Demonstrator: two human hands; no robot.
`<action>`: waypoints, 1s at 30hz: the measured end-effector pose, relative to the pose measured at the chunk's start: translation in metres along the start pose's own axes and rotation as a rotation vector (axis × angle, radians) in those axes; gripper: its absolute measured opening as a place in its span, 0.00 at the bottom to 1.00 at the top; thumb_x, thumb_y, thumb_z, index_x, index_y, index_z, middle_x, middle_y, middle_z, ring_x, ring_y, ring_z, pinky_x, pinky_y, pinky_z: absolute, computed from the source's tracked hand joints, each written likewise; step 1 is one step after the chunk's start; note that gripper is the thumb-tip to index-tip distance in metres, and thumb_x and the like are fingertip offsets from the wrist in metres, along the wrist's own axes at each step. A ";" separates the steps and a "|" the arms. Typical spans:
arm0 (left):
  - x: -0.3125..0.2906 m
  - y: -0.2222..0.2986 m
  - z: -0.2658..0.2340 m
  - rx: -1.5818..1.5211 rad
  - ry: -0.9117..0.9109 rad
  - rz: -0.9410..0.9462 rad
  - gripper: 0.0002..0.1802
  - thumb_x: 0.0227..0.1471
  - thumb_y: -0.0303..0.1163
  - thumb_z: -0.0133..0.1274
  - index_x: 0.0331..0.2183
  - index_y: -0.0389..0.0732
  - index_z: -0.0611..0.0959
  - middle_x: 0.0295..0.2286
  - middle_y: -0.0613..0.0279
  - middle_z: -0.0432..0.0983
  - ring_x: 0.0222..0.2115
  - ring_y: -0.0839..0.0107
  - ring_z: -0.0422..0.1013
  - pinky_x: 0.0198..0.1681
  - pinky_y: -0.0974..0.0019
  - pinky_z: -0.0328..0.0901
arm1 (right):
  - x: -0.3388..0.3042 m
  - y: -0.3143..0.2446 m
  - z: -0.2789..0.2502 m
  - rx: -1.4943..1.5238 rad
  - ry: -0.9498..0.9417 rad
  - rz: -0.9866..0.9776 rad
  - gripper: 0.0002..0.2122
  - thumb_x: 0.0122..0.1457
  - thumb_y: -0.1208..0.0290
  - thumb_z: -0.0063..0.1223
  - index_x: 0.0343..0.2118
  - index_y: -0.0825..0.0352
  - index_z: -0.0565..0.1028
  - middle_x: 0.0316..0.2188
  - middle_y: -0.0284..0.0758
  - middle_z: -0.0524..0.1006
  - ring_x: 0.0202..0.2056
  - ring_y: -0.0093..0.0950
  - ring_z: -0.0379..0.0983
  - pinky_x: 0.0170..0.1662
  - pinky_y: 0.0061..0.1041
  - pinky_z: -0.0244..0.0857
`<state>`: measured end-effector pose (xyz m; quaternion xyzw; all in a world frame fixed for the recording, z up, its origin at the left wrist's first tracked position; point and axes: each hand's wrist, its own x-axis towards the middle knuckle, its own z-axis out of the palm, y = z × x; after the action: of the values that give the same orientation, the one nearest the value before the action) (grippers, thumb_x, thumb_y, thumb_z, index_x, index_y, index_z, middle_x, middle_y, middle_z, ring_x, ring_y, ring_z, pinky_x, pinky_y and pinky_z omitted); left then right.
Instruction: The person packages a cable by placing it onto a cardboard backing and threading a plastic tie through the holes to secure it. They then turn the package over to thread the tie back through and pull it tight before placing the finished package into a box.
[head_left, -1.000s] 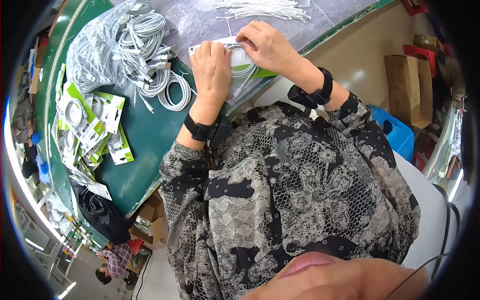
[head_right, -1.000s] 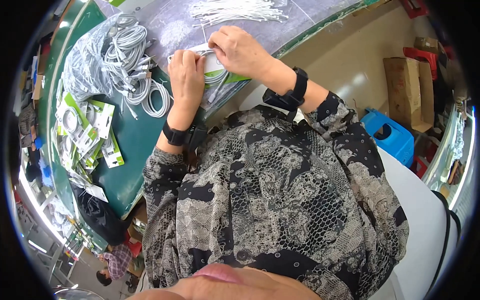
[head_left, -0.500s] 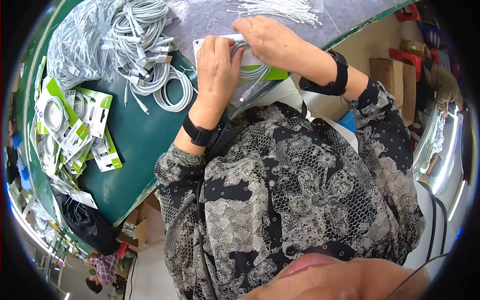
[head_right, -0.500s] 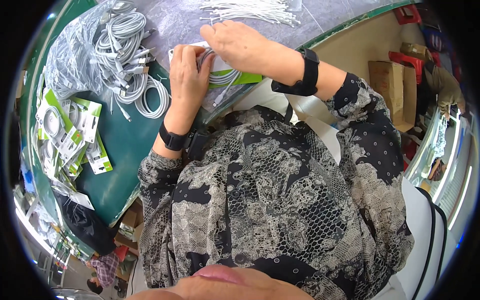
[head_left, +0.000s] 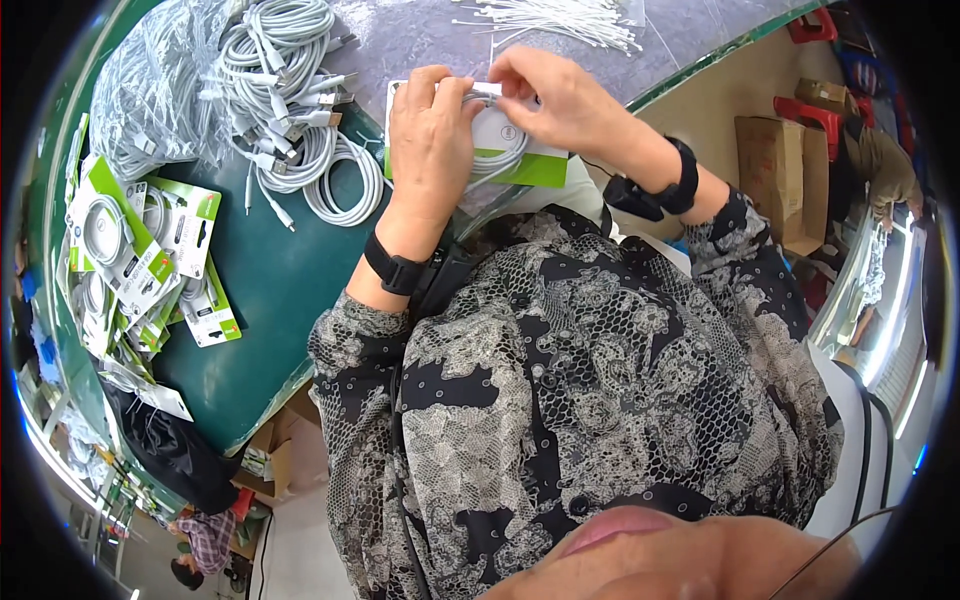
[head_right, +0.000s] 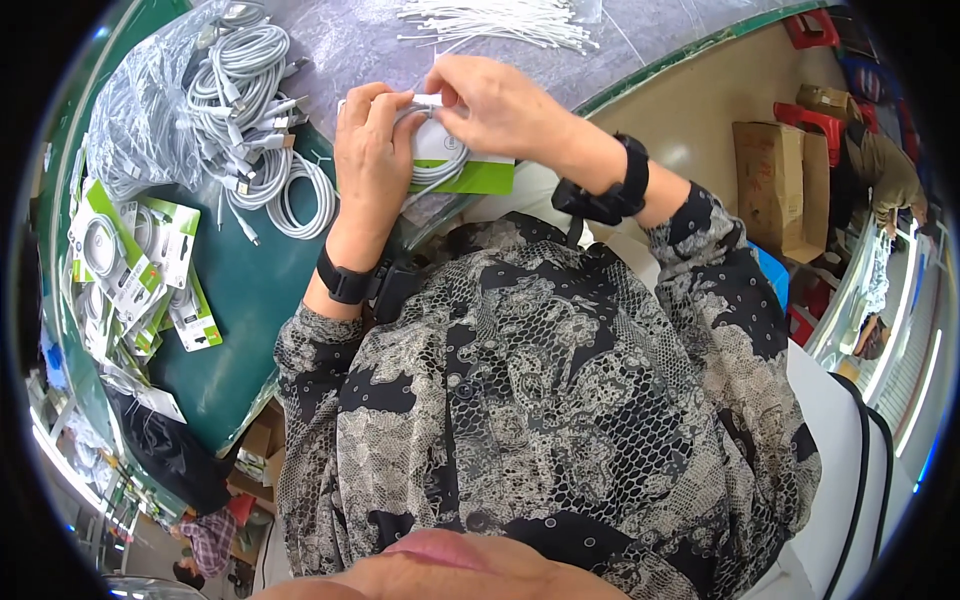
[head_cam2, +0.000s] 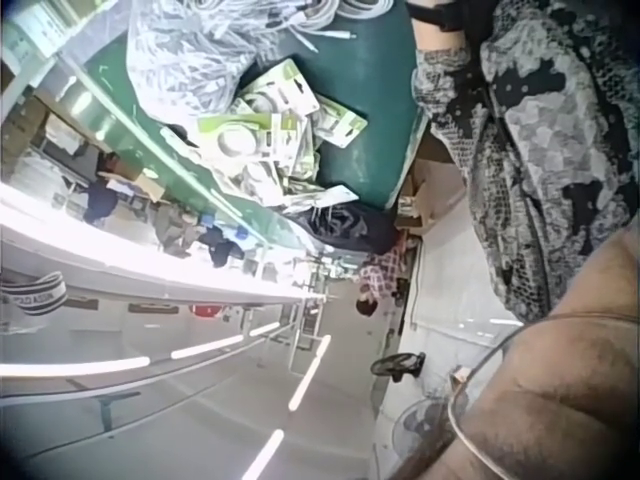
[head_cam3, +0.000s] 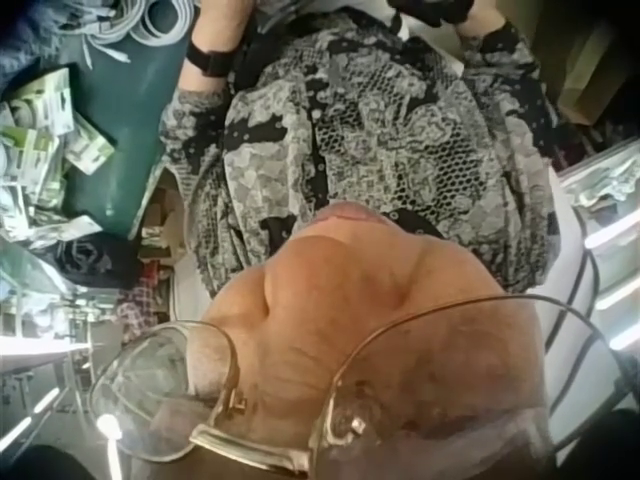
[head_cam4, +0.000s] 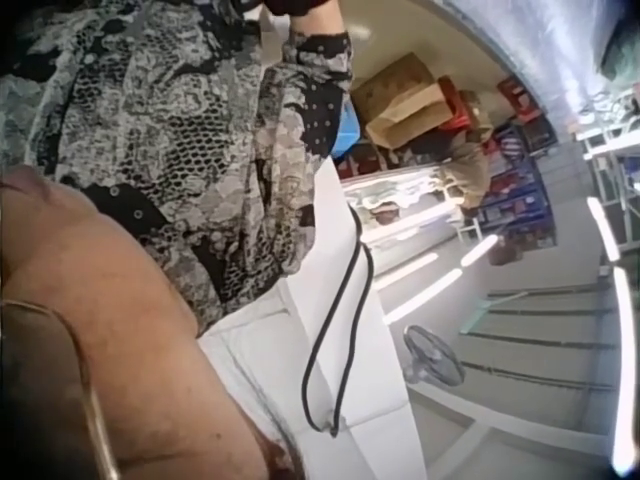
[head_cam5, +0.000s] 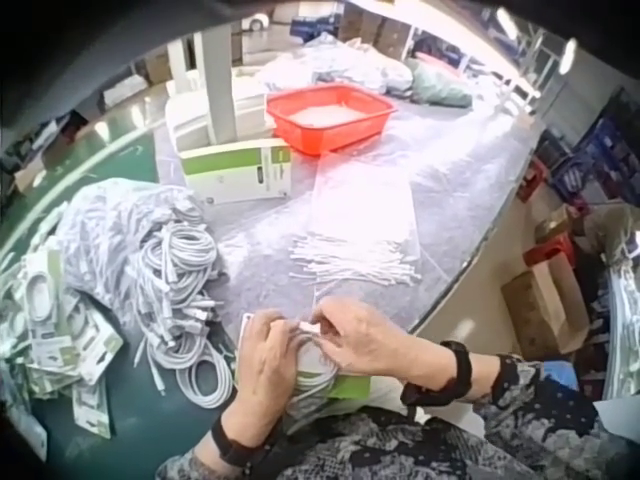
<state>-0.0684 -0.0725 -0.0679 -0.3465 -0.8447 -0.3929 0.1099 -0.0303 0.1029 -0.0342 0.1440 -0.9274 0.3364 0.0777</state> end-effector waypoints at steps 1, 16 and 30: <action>0.000 0.000 0.000 0.001 0.001 -0.005 0.13 0.40 0.24 0.59 0.33 0.38 0.77 0.37 0.56 0.69 0.36 0.55 0.67 0.39 0.58 0.63 | -0.006 -0.003 0.001 0.001 0.047 -0.022 0.08 0.49 0.80 0.51 0.34 0.68 0.71 0.24 0.38 0.71 0.29 0.36 0.71 0.34 0.32 0.65; -0.003 0.006 -0.002 0.036 -0.038 0.033 0.11 0.41 0.24 0.58 0.30 0.39 0.75 0.31 0.57 0.67 0.35 0.57 0.65 0.39 0.60 0.62 | -0.005 -0.008 0.017 -0.219 0.128 0.060 0.15 0.44 0.82 0.50 0.38 0.67 0.70 0.22 0.31 0.72 0.27 0.30 0.72 0.30 0.31 0.63; -0.005 0.005 0.001 0.104 -0.106 -0.019 0.13 0.41 0.30 0.60 0.32 0.42 0.76 0.33 0.60 0.69 0.36 0.59 0.64 0.41 0.59 0.58 | -0.010 0.010 0.012 0.056 0.170 -0.051 0.05 0.47 0.83 0.51 0.28 0.70 0.71 0.25 0.38 0.70 0.27 0.34 0.70 0.29 0.29 0.64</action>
<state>-0.0612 -0.0721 -0.0682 -0.3527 -0.8719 -0.3304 0.0791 -0.0248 0.1042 -0.0518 0.1405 -0.9036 0.3713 0.1608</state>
